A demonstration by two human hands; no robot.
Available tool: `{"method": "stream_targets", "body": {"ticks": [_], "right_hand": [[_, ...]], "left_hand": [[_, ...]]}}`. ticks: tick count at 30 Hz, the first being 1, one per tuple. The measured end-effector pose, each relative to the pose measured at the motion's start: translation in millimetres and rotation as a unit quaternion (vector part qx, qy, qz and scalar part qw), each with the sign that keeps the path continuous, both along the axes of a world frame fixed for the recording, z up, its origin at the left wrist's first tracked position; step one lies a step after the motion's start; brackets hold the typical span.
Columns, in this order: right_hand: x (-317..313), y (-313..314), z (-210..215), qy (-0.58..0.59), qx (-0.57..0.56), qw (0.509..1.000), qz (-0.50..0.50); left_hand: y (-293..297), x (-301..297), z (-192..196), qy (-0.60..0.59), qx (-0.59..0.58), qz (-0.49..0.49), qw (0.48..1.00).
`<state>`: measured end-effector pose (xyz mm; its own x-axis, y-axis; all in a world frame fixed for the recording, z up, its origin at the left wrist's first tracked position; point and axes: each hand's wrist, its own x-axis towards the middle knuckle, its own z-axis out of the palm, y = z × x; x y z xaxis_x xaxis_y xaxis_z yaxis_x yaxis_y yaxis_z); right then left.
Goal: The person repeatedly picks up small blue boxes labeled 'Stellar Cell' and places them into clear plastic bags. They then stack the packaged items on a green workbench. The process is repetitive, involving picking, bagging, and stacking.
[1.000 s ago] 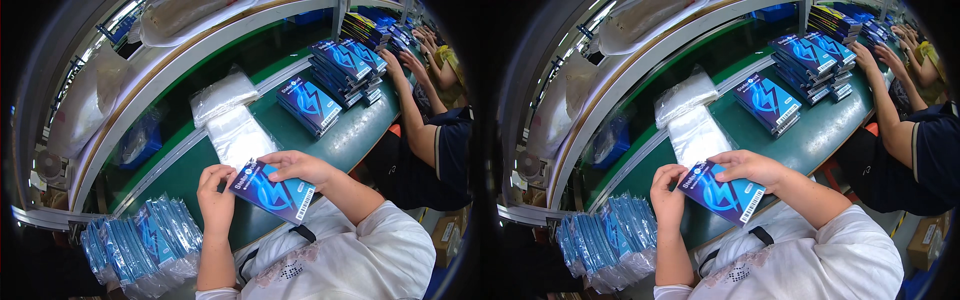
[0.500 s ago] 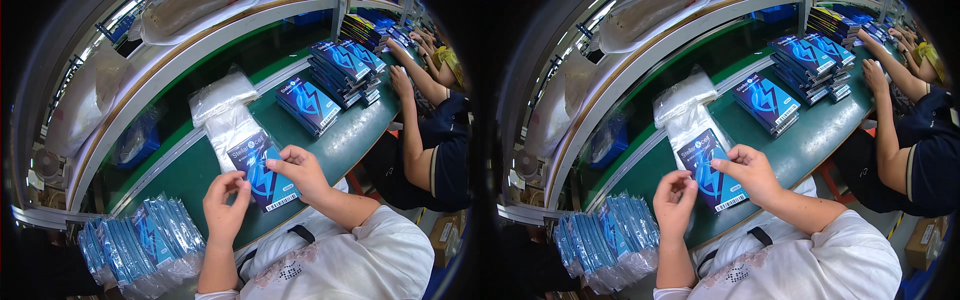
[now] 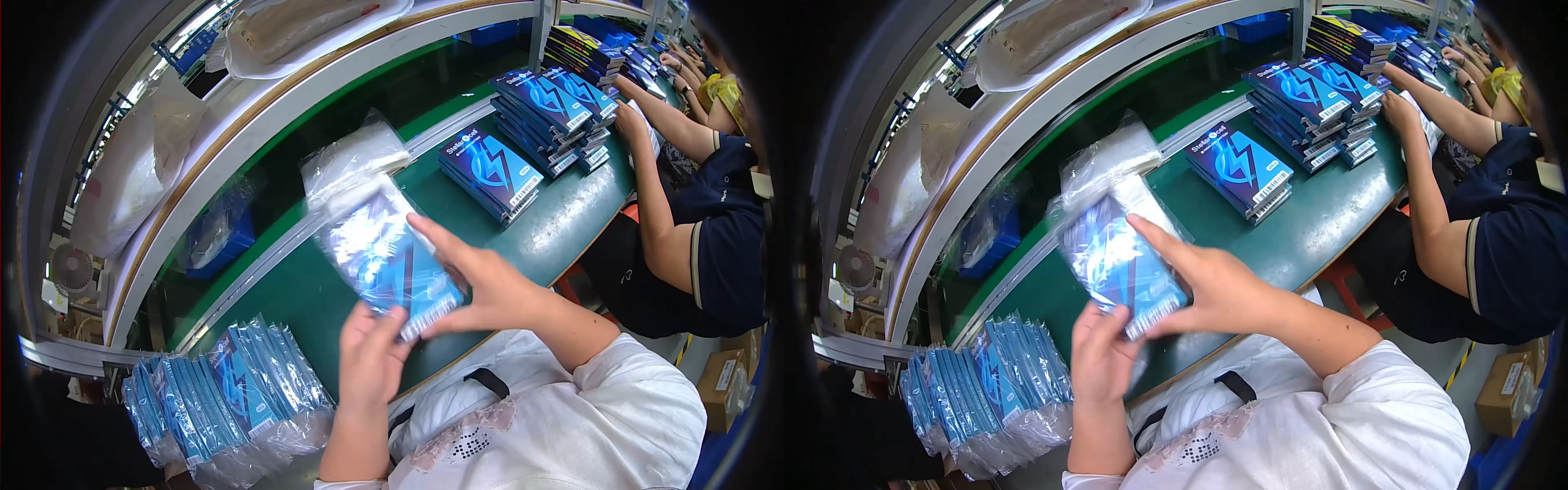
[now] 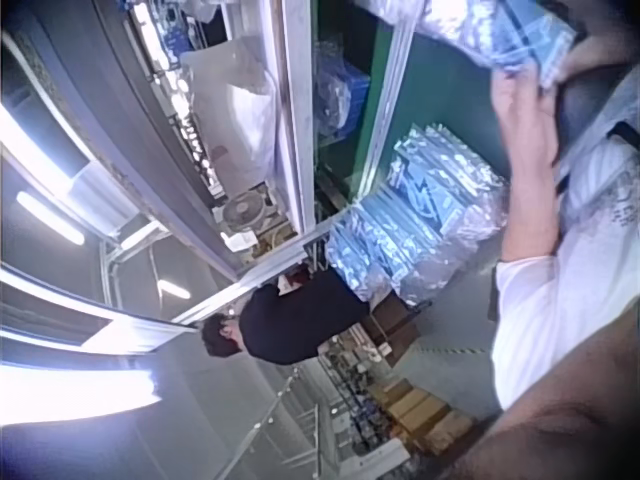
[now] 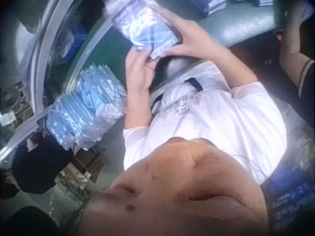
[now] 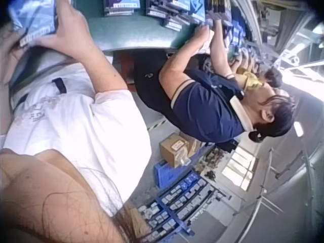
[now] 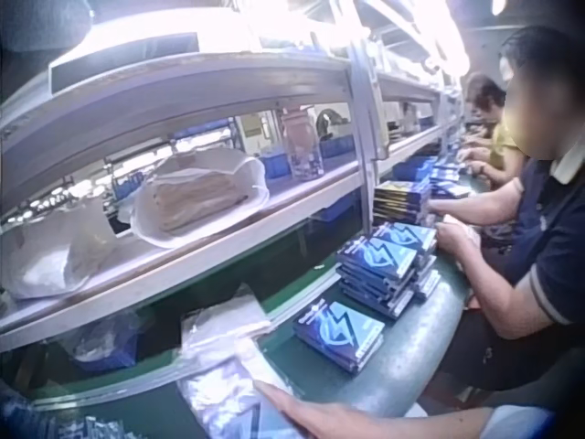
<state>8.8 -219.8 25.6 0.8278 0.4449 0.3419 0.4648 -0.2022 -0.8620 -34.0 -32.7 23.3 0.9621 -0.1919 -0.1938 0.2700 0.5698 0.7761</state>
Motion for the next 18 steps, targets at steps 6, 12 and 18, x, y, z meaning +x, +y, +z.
{"method": "stream_targets", "body": {"ticks": [6,12,18], "right_hand": [[-15,-12,9,-0.186,0.201,0.960,-0.066],[-30,35,-1,-0.177,0.144,0.949,0.217],[-33,32,9,-0.095,0.201,0.929,0.296]], "left_hand": [[-6,-14,0,-0.013,0.099,-0.105,0.989],[-6,-20,20,0.094,-0.049,-0.092,0.990],[6,-48,54,-0.180,0.253,0.167,0.936]]}}
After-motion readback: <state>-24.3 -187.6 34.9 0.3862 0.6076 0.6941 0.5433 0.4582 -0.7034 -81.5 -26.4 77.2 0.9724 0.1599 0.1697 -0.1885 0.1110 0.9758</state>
